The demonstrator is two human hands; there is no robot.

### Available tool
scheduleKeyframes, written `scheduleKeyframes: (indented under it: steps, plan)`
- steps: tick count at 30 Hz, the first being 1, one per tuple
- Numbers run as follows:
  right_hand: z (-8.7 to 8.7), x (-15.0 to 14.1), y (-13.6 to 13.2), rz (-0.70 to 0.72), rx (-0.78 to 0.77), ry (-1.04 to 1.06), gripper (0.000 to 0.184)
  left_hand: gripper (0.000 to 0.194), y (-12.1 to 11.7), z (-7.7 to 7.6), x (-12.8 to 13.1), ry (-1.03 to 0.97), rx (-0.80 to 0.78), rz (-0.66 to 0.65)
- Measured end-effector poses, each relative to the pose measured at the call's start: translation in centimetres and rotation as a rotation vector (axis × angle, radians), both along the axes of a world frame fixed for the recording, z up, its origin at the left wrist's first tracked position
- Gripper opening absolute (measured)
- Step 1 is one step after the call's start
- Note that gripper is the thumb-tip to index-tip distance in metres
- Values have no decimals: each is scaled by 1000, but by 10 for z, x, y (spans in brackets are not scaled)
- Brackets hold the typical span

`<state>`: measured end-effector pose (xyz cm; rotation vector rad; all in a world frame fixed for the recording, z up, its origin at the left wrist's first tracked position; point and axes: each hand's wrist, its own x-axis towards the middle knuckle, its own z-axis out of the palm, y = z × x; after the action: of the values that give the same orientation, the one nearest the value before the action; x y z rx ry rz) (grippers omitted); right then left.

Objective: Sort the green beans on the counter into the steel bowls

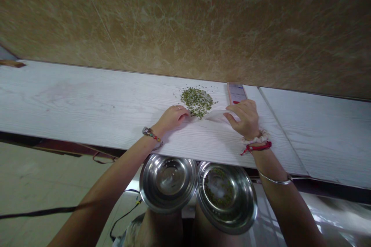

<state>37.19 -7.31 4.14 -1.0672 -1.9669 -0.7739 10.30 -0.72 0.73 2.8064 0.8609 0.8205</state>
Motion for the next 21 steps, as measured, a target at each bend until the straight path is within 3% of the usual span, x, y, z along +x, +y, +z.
scheduleKeyframes:
  steps: [4, 9, 16, 21]
  plan:
    - [0, 1, 0, -41, -24, 14, 19, 25, 0, 1, 0, 4, -1, -12]
    - [-1, 0, 1, 37, -10, 17, 19, 24, -1, 1, 0, 15, -8, -2]
    - [-2, -1, 0, 33, -68, 42, 18, 26, 0, -1, 0, 11, -6, -3]
    - [-1, -2, 0, 38, -16, 33, 19, 25, 0, -1, 0, 10, -12, 0]
